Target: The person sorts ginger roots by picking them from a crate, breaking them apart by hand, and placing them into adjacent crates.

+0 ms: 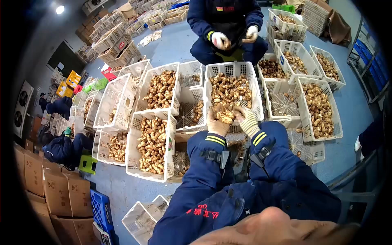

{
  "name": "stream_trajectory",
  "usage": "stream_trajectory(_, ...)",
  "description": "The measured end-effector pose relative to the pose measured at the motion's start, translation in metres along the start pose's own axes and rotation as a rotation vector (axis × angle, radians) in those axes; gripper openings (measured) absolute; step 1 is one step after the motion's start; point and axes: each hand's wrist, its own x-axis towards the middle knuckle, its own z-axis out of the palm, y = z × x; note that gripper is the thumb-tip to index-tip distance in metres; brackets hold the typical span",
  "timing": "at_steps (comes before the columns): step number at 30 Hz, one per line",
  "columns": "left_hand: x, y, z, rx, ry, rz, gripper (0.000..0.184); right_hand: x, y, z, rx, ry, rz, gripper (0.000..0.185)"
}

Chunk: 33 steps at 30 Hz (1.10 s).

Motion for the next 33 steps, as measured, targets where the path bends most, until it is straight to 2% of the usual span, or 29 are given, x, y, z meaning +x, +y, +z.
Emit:
stream_trajectory(5, 0.001, 0.005, 0.004, -0.06, -0.017, 0.008, 0.058, 0.002, 0.014, 0.002, -0.109, 0.123, -0.113, 0.042)
stream_trajectory(7, 0.001, 0.003, 0.005, -0.011, 0.087, 0.049, 0.059, 0.004, 0.015, 0.005, -0.048, 0.146, -0.184, 0.047)
stream_trajectory(11, 0.007, 0.007, -0.01, -0.085, -0.229, -0.027, 0.059, -0.001, -0.002, 0.003, -0.031, 0.102, -0.286, 0.055)
stream_trajectory(13, 0.007, 0.007, -0.012, 0.021, -0.032, 0.037, 0.06, 0.0, -0.004, 0.002, -0.148, -0.016, -0.258, 0.062)
stream_trajectory(17, 0.009, 0.011, -0.014, -0.03, -0.211, -0.007, 0.061, -0.003, -0.022, 0.001, -0.181, -0.063, -0.309, 0.07)
stream_trajectory(19, 0.003, 0.006, -0.003, 0.077, 0.042, 0.081, 0.062, -0.002, -0.026, 0.002, -0.198, -0.13, -0.311, 0.073)
stream_trajectory(20, 0.0, 0.008, 0.001, 0.098, 0.007, 0.046, 0.061, -0.002, -0.022, 0.006, -0.23, -0.14, -0.325, 0.073)
stream_trajectory(23, -0.011, 0.007, 0.014, 0.186, 0.11, 0.041, 0.061, -0.003, -0.015, 0.012, -0.324, -0.191, -0.386, 0.067)
stream_trajectory(28, -0.004, 0.01, -0.007, 0.293, 0.034, 0.002, 0.058, 0.0, -0.018, 0.008, -0.421, -0.244, -0.489, 0.068)
stream_trajectory(31, -0.001, 0.009, -0.011, 0.354, 0.104, 0.022, 0.057, -0.002, -0.018, 0.008, -0.449, -0.239, -0.412, 0.069)
stream_trajectory(33, -0.003, 0.007, -0.005, 0.32, 0.069, -0.031, 0.056, -0.002, -0.004, 0.012, -0.468, -0.219, -0.374, 0.068)
